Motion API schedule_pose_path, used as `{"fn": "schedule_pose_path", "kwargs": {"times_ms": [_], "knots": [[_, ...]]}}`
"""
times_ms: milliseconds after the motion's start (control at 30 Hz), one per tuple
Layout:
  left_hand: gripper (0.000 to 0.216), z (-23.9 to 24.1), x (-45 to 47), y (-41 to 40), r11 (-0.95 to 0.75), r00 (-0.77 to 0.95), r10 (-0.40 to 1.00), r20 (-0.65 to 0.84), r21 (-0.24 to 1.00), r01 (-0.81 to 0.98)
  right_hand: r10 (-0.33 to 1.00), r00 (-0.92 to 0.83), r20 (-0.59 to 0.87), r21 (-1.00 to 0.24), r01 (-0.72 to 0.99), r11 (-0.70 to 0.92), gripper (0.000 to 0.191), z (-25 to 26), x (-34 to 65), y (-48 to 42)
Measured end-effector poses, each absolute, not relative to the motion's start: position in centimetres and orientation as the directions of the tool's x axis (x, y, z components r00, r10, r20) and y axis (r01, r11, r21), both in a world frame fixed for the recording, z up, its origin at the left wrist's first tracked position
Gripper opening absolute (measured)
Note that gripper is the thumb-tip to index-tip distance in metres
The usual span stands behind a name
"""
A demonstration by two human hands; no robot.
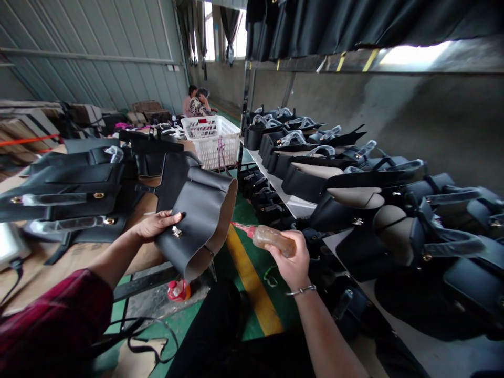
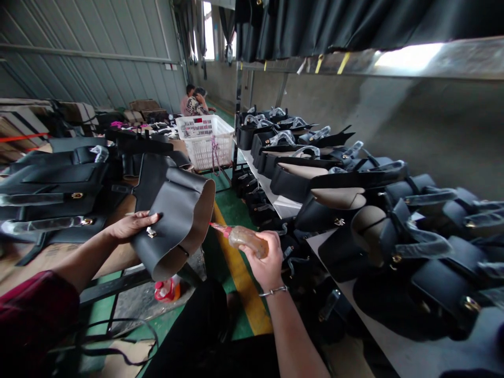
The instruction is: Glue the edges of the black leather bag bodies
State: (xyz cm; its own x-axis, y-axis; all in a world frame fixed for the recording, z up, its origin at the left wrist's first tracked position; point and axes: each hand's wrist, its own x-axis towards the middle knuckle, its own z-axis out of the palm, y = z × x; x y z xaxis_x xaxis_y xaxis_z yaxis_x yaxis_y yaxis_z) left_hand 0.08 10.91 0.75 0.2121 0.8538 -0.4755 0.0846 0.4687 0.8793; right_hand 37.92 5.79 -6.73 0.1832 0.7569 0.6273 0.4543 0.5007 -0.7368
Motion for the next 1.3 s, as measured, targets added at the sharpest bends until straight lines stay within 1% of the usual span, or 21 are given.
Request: {"fn": "schedule_pose_path", "kwargs": {"times_ms": [267,400,533,633,767,967,1167,1300], "knots": [[0.052,0.5,0.1,11.1,0.457,0.214,0.849,-0.483,0.875,0.162,0.782,0.139,0.607,-0.734,0.475,0.485,0.035,-7.2,38.1,6.8],[0.052,0.6,0.2,11.1,0.459,0.209,0.848,-0.487,0.872,0.172,0.788,0.093,0.608,-0.720,0.484,0.498,0.033,-7.8,38.5,6.2],[0.053,0.6,0.3,11.2,0.455,0.200,0.847,-0.492,0.867,0.203,0.815,0.051,0.577,-0.730,0.479,0.487,0.034,-7.9,38.7,5.3],[0.052,0.3,0.1,11.4,0.436,0.196,0.853,-0.484,0.866,0.243,0.815,0.056,0.577,-0.732,0.478,0.485,0.034,-7.7,38.8,5.2],[0.052,0.2,-0.1,11.5,0.415,0.204,0.856,-0.475,0.867,0.275,0.806,0.105,0.583,-0.749,0.453,0.483,0.034,-7.4,38.7,5.8],[0.051,1.0,0.6,11.0,0.405,0.189,0.867,-0.460,0.874,0.269,0.848,0.145,0.510,-0.793,0.460,0.398,0.033,-7.7,38.2,7.1],[0.052,0.6,0.6,11.1,0.362,0.181,0.886,-0.427,0.881,0.304,0.878,0.126,0.462,-0.819,0.441,0.367,0.032,-8.9,37.9,5.7],[0.052,0.3,0.4,11.1,0.399,0.185,0.874,-0.450,0.880,0.259,0.920,0.096,0.381,-0.864,0.392,0.317,0.031,-9.4,37.5,4.0]]}}
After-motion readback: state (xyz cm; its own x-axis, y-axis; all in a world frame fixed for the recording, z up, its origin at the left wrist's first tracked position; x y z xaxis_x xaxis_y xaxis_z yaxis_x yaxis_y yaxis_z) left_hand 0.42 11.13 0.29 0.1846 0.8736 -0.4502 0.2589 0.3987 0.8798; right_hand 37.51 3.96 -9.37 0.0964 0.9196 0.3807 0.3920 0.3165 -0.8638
